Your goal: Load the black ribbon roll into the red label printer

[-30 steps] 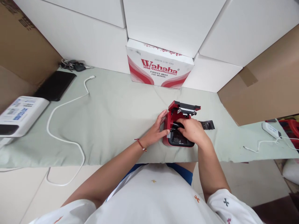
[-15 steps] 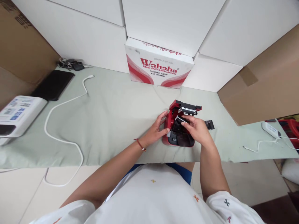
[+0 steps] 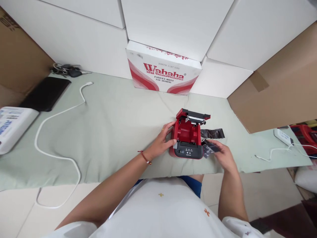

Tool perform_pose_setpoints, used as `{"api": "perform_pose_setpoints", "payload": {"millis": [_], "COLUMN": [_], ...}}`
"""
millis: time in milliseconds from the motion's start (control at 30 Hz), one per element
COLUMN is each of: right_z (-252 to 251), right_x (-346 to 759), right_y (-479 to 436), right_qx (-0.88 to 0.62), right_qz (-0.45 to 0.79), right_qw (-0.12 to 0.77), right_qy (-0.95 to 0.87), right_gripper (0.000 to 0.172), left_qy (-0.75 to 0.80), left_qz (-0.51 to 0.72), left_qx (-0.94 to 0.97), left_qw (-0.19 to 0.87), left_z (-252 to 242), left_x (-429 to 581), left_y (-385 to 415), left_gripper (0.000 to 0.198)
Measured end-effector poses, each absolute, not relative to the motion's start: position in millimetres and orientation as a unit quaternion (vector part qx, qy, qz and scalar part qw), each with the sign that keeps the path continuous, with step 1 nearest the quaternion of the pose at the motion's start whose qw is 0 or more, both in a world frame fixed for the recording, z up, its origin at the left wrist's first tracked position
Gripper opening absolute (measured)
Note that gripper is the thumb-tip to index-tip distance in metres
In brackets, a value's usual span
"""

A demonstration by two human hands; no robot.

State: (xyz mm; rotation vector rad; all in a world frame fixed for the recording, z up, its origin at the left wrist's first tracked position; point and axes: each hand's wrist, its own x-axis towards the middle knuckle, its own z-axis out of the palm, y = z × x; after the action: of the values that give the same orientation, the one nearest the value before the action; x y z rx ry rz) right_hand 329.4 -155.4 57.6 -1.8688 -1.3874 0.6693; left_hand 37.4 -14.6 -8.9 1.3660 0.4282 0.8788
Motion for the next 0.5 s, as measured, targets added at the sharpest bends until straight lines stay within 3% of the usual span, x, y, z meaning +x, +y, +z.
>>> {"api": "perform_pose_setpoints", "payload": {"millis": [133,333,500], "right_z": [27,15,7], "right_x": [326,380,395], "right_y": [-156,-147,-117], "right_qx": [-0.767,-0.857,-0.865], "right_qz": [0.19,0.012,0.04], "right_qw": [0.375,0.403,0.365], "right_qy": [-0.484,-0.32,-0.342], "right_gripper": [0.042,0.065,0.062], "left_qy": [0.188,0.188,0.188], "left_qz": [0.388,0.388,0.391], "left_qx": [0.604,0.598,0.603], "left_qw": [0.671,0.675,0.67], "left_z": [-10,-11,-11], "left_x": [37,37,38], "left_y": [-13,-12,-11], "left_gripper": [0.073,0.073,0.073]}}
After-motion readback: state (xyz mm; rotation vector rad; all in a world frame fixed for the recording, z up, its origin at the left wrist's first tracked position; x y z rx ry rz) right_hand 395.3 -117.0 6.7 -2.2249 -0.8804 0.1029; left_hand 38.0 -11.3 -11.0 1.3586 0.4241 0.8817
